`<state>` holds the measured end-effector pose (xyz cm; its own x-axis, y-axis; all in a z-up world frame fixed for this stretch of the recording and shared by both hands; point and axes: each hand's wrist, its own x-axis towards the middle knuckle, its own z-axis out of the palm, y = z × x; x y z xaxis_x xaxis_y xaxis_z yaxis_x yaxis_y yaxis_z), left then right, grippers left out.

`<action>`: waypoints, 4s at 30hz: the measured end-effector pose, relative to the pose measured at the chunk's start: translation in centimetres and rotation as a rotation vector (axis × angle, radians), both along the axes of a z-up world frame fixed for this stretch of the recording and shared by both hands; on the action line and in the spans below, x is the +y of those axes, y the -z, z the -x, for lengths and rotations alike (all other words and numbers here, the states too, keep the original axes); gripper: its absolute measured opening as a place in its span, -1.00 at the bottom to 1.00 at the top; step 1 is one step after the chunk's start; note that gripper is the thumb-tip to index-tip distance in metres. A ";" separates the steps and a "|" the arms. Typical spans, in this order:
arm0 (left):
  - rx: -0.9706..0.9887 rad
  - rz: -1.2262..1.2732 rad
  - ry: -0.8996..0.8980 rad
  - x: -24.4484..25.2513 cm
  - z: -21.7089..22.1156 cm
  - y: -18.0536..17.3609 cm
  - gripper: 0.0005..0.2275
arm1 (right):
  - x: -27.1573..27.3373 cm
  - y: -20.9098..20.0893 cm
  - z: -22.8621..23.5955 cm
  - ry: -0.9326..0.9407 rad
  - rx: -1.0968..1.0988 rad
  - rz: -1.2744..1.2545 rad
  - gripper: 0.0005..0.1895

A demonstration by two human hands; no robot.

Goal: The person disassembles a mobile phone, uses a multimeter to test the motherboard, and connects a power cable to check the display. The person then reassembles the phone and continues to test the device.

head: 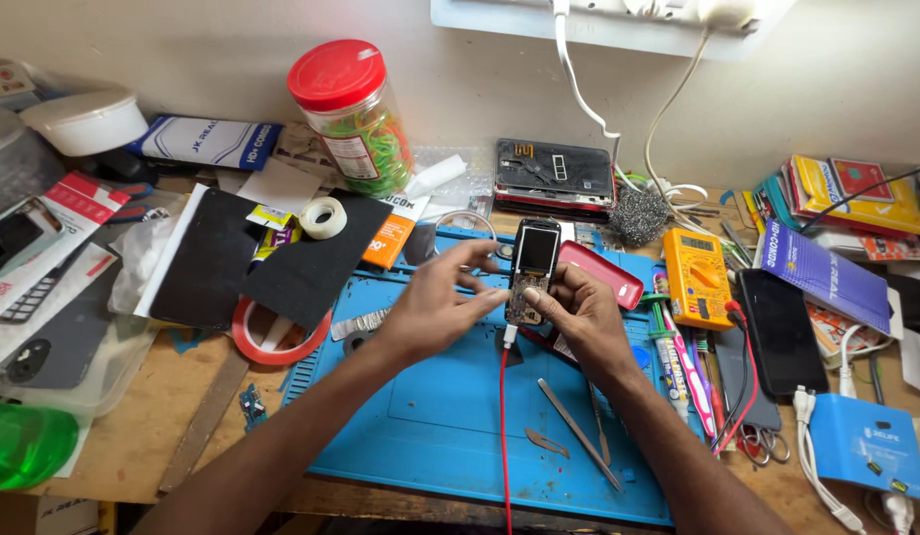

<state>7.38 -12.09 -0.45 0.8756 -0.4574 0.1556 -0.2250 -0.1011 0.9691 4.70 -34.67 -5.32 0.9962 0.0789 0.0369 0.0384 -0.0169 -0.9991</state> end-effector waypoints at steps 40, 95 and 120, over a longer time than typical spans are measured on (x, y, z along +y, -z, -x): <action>0.123 0.428 0.172 -2.3 4.0 1.5 -0.84 | -0.8 -2.9 3.2 -0.106 -0.349 0.199 -0.55; 0.144 0.384 0.087 2.3 26.8 12.9 -0.77 | 6.9 7.9 28.6 0.098 -0.183 -0.087 -0.69; 0.013 0.240 0.278 3.1 6.9 2.8 -0.72 | -1.3 -2.2 25.4 -0.023 -0.141 0.901 -0.61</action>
